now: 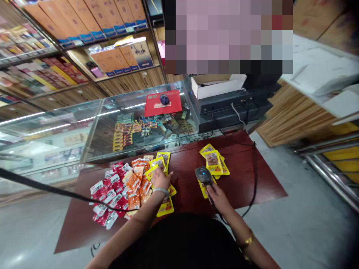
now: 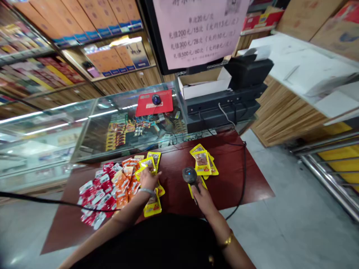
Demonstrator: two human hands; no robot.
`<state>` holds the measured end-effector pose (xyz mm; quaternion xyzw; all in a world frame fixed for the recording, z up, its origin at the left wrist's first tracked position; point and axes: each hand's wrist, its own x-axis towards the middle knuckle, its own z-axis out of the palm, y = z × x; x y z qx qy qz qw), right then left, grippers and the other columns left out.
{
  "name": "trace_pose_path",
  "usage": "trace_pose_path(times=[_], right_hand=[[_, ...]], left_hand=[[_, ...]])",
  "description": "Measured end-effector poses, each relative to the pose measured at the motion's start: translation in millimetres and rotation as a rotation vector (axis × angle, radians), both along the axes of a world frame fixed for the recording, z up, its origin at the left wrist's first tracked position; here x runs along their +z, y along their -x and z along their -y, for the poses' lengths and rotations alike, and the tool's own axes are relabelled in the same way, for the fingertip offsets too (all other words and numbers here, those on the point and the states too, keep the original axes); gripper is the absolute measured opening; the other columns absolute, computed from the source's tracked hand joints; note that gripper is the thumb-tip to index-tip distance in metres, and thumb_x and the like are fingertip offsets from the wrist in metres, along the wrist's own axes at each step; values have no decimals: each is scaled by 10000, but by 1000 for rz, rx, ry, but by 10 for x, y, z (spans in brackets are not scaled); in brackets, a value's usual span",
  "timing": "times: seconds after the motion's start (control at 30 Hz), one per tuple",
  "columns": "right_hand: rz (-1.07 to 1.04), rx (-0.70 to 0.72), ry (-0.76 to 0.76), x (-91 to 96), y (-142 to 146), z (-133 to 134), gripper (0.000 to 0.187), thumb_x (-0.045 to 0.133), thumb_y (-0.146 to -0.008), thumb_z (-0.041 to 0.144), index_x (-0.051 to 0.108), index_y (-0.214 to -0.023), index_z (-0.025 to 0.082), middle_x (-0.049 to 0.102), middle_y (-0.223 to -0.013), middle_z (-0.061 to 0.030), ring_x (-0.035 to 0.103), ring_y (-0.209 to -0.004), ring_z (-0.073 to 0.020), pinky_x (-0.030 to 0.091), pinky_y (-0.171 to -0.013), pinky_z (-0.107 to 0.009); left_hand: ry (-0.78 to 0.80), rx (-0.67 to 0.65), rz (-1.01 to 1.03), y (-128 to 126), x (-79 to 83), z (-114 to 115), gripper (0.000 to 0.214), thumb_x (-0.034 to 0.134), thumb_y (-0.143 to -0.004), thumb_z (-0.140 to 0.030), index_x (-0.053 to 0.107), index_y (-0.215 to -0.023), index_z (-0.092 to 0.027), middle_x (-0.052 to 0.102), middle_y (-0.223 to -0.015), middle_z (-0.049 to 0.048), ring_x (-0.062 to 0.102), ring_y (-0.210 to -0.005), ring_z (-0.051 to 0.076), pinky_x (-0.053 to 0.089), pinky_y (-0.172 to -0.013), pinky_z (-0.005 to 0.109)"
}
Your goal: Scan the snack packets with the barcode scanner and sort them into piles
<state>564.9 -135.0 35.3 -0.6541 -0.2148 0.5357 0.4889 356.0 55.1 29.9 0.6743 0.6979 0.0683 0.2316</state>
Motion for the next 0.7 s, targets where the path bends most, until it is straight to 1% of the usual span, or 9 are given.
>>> trace_pose_path(times=[0.07, 0.1, 0.17, 0.2, 0.33, 0.4, 0.5, 0.63, 0.7], right_hand=[[2, 43, -8, -12, 42, -46, 443, 542, -813, 648, 547, -853, 206, 471, -552, 54, 383, -414, -100, 307, -396, -227], [6, 58, -11, -16, 58, -66, 442, 538, -813, 651, 533, -829, 209, 470, -546, 56, 382, -411, -99, 305, -394, -226], [22, 83, -17, -18, 78, -99, 444, 536, -811, 657, 521, -815, 213, 474, -540, 56, 386, -410, -101, 304, -391, -226], [33, 96, -21, -17, 82, -112, 445, 537, -809, 659, 523, -816, 214, 476, -539, 55, 393, -412, -104, 307, -392, -227], [58, 130, -40, -30, 91, -137, 444, 532, -815, 657, 529, -796, 213, 470, -535, 53, 406, -417, -109, 318, -397, -232], [50, 126, -44, -62, 103, -139, 438, 531, -817, 654, 525, -804, 216, 472, -542, 54, 410, -419, -108, 323, -396, -227], [6, 115, -26, -122, 133, -132, 442, 536, -805, 664, 505, -820, 224, 463, -546, 64, 399, -407, -98, 318, -382, -213], [-20, 114, -13, -151, 164, -106, 451, 548, -795, 667, 488, -822, 222, 469, -551, 67, 392, -401, -85, 304, -366, -196], [-12, 112, -22, -140, 171, -89, 448, 549, -797, 664, 488, -825, 221, 479, -555, 63, 396, -405, -85, 304, -365, -195]], left_hand=[[14, 135, -136, 321, 45, 64, 674, 646, -727, -540, 443, -1235, -146, 522, -1251, 188, 421, -1266, 358, 336, -1017, 475], [46, 194, -169, 436, 51, 96, 734, 646, -707, -577, 421, -1257, -146, 504, -1271, 207, 409, -1267, 374, 337, -1006, 475], [112, 278, -193, 580, 37, 147, 824, 653, -666, -630, 390, -1288, -159, 468, -1317, 239, 397, -1263, 402, 344, -982, 477], [133, 294, -196, 614, 22, 163, 857, 658, -646, -648, 380, -1301, -171, 452, -1338, 247, 391, -1263, 415, 343, -973, 484], [149, 235, -220, 608, -37, 172, 934, 693, -582, -662, 361, -1330, -212, 447, -1366, 226, 391, -1263, 424, 338, -967, 490], [164, 200, -234, 581, -56, 161, 923, 703, -567, -652, 389, -1308, -199, 477, -1335, 220, 414, -1244, 409, 351, -964, 469], [153, 191, -249, 554, -65, 131, 901, 718, -568, -613, 402, -1290, -175, 488, -1321, 226, 425, -1240, 402, 358, -961, 463], [154, 190, -213, 542, -36, 50, 1049, 790, -541, -499, 270, -1399, -195, 436, -1402, 239, 423, -1266, 409, 348, -974, 479], [173, 204, -170, 550, -17, -3, 1119, 814, -529, -481, 218, -1429, -186, 470, -1379, 245, 464, -1240, 404, 371, -955, 476]])
